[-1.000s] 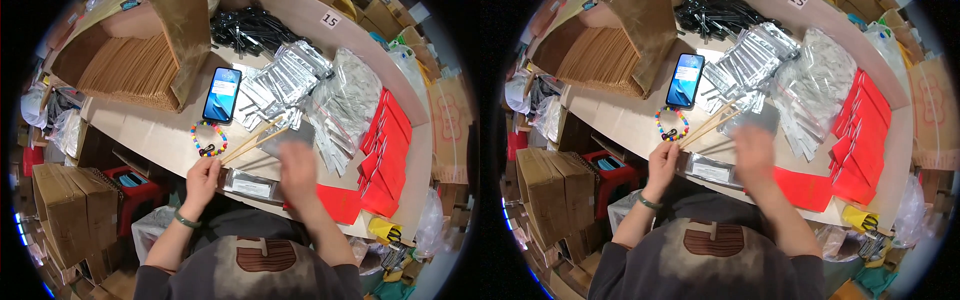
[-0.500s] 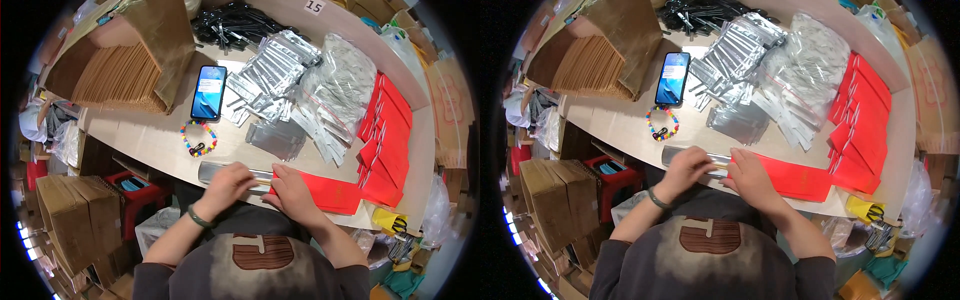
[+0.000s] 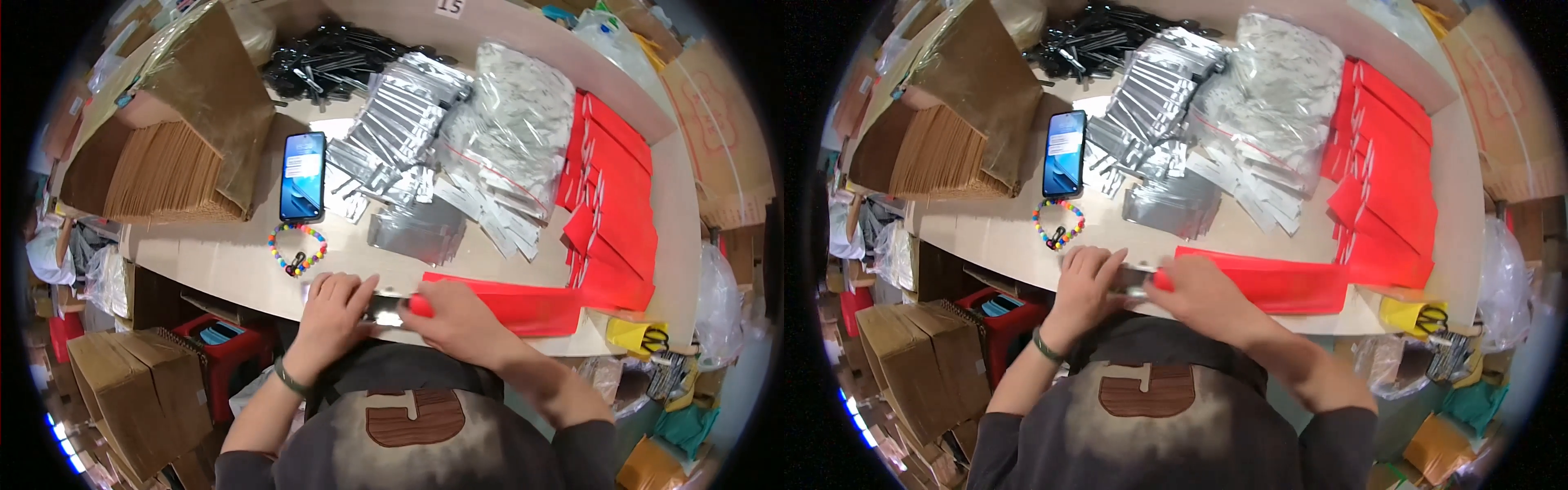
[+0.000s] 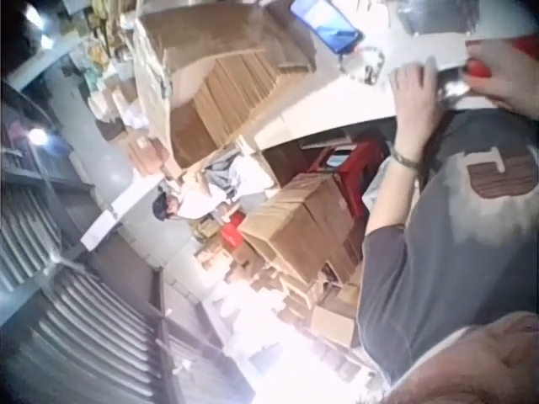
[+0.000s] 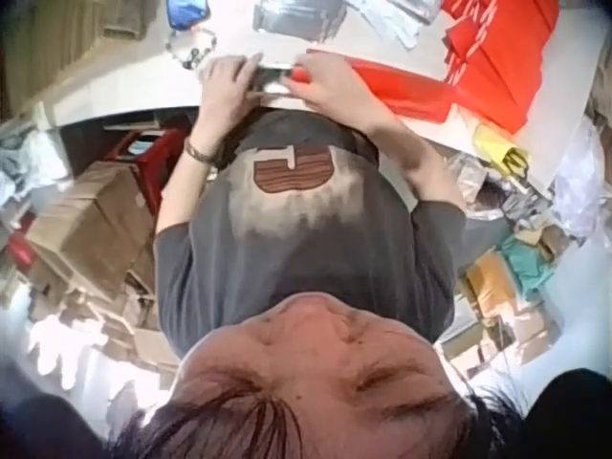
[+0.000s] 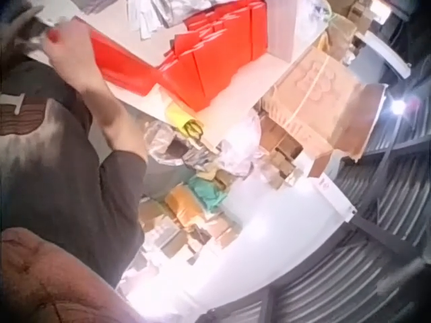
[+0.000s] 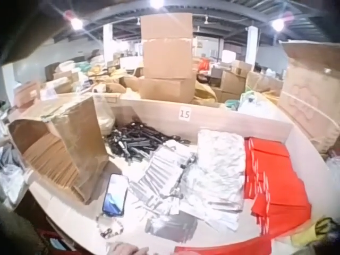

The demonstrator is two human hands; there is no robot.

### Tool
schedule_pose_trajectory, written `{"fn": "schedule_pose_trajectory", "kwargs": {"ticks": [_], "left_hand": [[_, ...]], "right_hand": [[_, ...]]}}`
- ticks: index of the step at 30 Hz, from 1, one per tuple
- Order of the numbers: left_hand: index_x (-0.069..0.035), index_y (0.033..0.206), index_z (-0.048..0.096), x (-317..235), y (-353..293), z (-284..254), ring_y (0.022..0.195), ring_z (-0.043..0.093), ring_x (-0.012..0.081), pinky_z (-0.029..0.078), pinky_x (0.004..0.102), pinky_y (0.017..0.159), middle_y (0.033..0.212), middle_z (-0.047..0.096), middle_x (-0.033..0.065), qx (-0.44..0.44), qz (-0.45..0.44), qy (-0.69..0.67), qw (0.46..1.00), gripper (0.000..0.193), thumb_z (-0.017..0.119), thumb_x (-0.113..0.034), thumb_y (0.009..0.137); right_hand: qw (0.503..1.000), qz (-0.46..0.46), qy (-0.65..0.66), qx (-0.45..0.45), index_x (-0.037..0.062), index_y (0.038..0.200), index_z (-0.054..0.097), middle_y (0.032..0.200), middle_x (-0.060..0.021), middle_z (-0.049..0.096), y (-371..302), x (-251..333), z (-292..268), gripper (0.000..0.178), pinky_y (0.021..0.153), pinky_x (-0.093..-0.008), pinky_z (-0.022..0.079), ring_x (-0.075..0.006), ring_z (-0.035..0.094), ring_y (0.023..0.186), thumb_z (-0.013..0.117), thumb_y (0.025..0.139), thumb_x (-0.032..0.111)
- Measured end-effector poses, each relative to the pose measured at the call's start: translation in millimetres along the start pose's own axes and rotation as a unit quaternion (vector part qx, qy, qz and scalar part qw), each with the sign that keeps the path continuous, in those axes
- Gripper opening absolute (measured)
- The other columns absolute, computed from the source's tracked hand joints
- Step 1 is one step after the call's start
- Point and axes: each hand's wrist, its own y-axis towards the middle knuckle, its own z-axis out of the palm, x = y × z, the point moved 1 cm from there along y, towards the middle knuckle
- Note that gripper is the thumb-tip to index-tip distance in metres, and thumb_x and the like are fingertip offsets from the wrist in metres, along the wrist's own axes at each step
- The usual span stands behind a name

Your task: Picking up thin wooden sticks and sliding them into silver foil pouches at a workstation.

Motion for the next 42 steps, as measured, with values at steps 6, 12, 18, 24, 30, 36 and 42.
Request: {"fn": "schedule_pose_trajectory", "kwargs": {"ticks": [6,12,18,24,30,36,42], "left_hand": [[-0.003,0.109,0.055,11.6,-7.8,-12.5,0.084,0.064,0.0329,0.051,0.0393,0.069,0.090,0.064,0.0123,0.142,-0.271,-0.133,0.943,0.050,0.078,-0.017,0.067],[-0.001,0.108,0.055,-59.6,24.6,19.7,0.092,0.061,0.0340,0.050,0.0383,0.078,0.114,0.053,0.0243,0.176,0.046,-0.448,0.875,0.042,0.073,-0.012,0.071],[-0.004,0.110,0.057,-17.2,2.7,5.1,0.082,0.063,0.0323,0.051,0.0382,0.074,0.089,0.063,0.0153,0.122,-0.211,-0.293,0.924,0.047,0.076,-0.010,0.069],[-0.009,0.122,0.055,-2.3,-12.5,9.7,0.088,0.063,0.0352,0.052,0.0411,0.074,0.098,0.061,0.0141,0.048,-0.153,-0.147,0.976,0.063,0.081,-0.013,0.065],[-0.009,0.130,0.050,9.3,-8.3,-3.2,0.088,0.062,0.0332,0.050,0.0410,0.074,0.094,0.060,0.0124,0.137,-0.053,-0.113,0.983,0.069,0.081,-0.019,0.069],[-0.003,0.126,0.054,29.1,18.5,-29.1,0.109,0.058,0.0351,0.047,0.0427,0.091,0.117,0.061,0.0165,-0.015,0.025,-0.105,0.994,0.064,0.081,-0.024,0.071],[-0.001,0.098,0.068,165.3,28.3,-157.7,0.090,0.064,0.0334,0.053,0.0423,0.079,0.095,0.066,0.0178,-0.341,-0.260,0.131,0.894,0.021,0.070,-0.012,0.080]], "right_hand": [[0.972,0.223,-0.075,0.022,0.0080,0.094,0.063,0.100,-0.0158,0.060,-53.7,-84.4,-88.6,0.030,0.079,-0.0418,0.050,-0.0327,0.060,0.090,0.077,0.073,0.025],[0.991,0.085,0.009,0.099,0.0001,0.110,0.059,0.127,-0.0252,0.053,-70.3,-50.8,16.7,0.041,0.098,-0.0469,0.042,-0.0429,0.051,0.116,0.072,0.079,0.023],[0.972,0.225,-0.060,-0.007,0.0029,0.081,0.058,0.081,-0.0190,0.065,-28.7,0.2,-14.5,0.038,0.068,-0.0460,0.051,-0.0363,0.064,0.080,0.062,0.089,0.040],[0.928,0.366,-0.028,0.071,0.0026,0.082,0.062,0.070,-0.0178,0.065,-17.4,-5.5,11.1,0.029,0.062,-0.0466,0.051,-0.0356,0.066,0.069,0.058,0.089,0.031],[0.946,0.319,0.049,0.020,0.0049,0.076,0.063,0.065,-0.0171,0.063,-2.4,1.0,32.7,0.020,0.062,-0.0480,0.051,-0.0363,0.064,0.067,0.058,0.083,0.023],[0.942,0.248,-0.146,-0.173,0.0032,0.091,0.064,0.084,-0.0184,0.063,45.7,-82.5,-7.3,0.023,0.074,-0.0475,0.048,-0.0374,0.061,0.089,0.069,0.078,0.020],[0.933,0.215,-0.170,-0.232,0.0040,0.085,0.066,0.087,-0.0161,0.063,31.2,-111.5,-15.4,0.009,0.076,-0.0461,0.047,-0.0360,0.058,0.088,0.064,0.082,0.013]]}}
